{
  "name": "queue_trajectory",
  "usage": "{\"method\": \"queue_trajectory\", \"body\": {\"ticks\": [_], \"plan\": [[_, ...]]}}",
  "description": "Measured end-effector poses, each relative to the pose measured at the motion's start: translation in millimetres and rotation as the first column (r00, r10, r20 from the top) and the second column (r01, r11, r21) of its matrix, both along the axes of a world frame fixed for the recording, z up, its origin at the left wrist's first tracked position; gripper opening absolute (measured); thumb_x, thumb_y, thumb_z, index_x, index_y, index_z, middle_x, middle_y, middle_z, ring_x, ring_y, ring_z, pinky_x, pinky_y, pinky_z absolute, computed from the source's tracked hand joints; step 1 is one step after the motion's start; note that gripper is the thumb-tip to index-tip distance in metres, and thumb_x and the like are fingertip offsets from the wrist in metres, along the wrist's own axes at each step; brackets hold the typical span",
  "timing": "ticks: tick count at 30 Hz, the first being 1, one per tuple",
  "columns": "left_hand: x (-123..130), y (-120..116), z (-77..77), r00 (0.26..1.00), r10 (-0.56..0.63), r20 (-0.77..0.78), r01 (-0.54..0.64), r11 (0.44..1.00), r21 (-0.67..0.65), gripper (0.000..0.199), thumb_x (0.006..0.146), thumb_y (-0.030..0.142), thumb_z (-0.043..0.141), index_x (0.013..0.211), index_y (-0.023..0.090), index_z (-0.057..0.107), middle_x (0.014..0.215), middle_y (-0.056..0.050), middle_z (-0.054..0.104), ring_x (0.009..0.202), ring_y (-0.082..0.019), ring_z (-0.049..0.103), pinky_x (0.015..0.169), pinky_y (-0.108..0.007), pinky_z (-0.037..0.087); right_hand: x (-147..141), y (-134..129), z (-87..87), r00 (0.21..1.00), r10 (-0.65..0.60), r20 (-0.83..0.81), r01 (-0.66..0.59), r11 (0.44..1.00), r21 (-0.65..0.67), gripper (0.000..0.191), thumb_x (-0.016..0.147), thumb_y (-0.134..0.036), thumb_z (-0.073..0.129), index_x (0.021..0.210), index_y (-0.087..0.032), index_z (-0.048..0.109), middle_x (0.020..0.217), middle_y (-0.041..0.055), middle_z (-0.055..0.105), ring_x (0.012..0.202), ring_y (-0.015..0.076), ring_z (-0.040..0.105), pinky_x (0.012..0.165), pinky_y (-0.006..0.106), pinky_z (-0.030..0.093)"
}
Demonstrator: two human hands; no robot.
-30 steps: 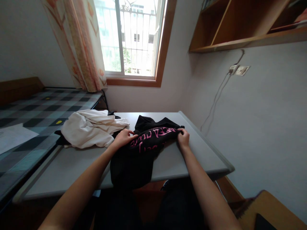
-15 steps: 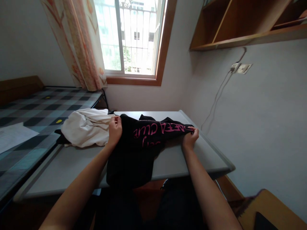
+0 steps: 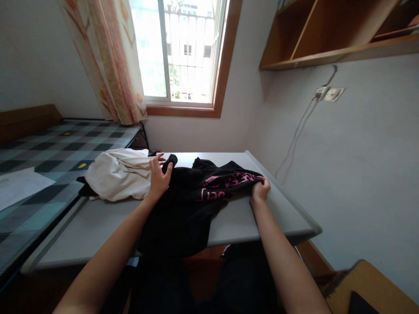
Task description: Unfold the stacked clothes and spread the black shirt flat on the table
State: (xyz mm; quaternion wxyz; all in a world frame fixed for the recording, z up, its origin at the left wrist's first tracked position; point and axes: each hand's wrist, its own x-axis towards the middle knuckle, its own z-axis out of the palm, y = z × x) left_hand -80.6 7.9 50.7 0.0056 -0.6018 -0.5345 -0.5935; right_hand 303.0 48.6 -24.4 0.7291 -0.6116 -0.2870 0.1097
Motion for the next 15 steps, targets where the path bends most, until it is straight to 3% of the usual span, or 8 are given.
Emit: {"method": "queue_trajectory", "body": {"ticks": [4, 6, 9, 11, 13, 15], "plan": [[4.9, -13.5, 2.9, 0.972, 0.163, -0.170, -0.152, 0.985, 0.076, 0.038, 0.090, 0.040, 0.054, 0.123, 0.021, 0.057, 0.124, -0.013, 0.047, 0.121, -0.027, 0.044, 0.105, -0.044, 0.034, -1.9, -1.6, 1.1, 1.000, 0.007, 0.003, -0.007, 1.000, 0.008, 0.018, 0.060, -0.029, 0.049, 0.074, -0.022, 0.056, 0.076, -0.0006, 0.060, 0.079, 0.0207, 0.057, 0.081, 0.037, 0.047], [7.1, -19.2, 3.7, 0.955, 0.162, -0.249, -0.137, 0.984, 0.113, 0.031, 0.088, 0.040, 0.058, 0.113, 0.022, 0.064, 0.119, -0.012, 0.051, 0.118, -0.028, 0.046, 0.104, -0.046, 0.034, -2.1, -1.7, 0.9, 1.000, 0.009, 0.008, -0.009, 1.000, 0.014, 0.017, 0.060, -0.029, 0.049, 0.074, -0.022, 0.056, 0.075, -0.0010, 0.059, 0.079, 0.0208, 0.057, 0.080, 0.037, 0.048], [11.6, -24.7, 3.7, 0.896, -0.121, -0.428, 0.131, 0.991, -0.008, 0.023, 0.090, 0.038, 0.054, 0.096, 0.022, 0.070, 0.093, -0.008, 0.061, 0.095, -0.024, 0.057, 0.094, -0.042, 0.041, -2.0, -1.9, 1.5, 1.000, 0.005, 0.022, -0.006, 1.000, 0.024, 0.016, 0.059, -0.028, 0.048, 0.073, -0.023, 0.055, 0.072, -0.0013, 0.058, 0.079, 0.0211, 0.058, 0.080, 0.037, 0.048], [15.3, -27.2, 3.6, 0.773, -0.386, -0.503, 0.322, 0.922, -0.213, 0.027, 0.092, 0.041, 0.051, 0.093, 0.022, 0.070, 0.075, -0.004, 0.061, 0.076, -0.019, 0.059, 0.087, -0.037, 0.044, -2.0, -2.2, 2.4, 1.000, 0.008, 0.016, -0.008, 1.000, 0.018, 0.017, 0.059, -0.027, 0.047, 0.072, -0.023, 0.055, 0.073, -0.0012, 0.059, 0.080, 0.0211, 0.057, 0.081, 0.037, 0.047], [19.2, -29.4, 3.4, 0.638, -0.574, -0.513, 0.425, 0.818, -0.387, 0.031, 0.090, 0.047, 0.055, 0.100, 0.022, 0.070, 0.079, -0.004, 0.064, 0.076, -0.019, 0.060, 0.085, -0.035, 0.046, -1.9, -2.4, 3.1, 1.000, 0.013, 0.009, -0.013, 1.000, 0.007, 0.018, 0.059, -0.026, 0.046, 0.073, -0.022, 0.055, 0.074, -0.0009, 0.059, 0.080, 0.0210, 0.057, 0.083, 0.038, 0.047], [22.5, -31.0, 2.6, 0.553, -0.665, -0.502, 0.465, 0.746, -0.476, 0.042, 0.081, 0.053, 0.065, 0.111, 0.024, 0.068, 0.099, -0.006, 0.066, 0.090, -0.022, 0.062, 0.088, -0.034, 0.046, -1.6, -2.6, 3.3, 1.000, 0.017, 0.015, -0.017, 1.000, -0.003, 0.018, 0.059, -0.026, 0.046, 0.074, -0.022, 0.055, 0.076, -0.0005, 0.059, 0.081, 0.0210, 0.057, 0.085, 0.038, 0.046]]}}
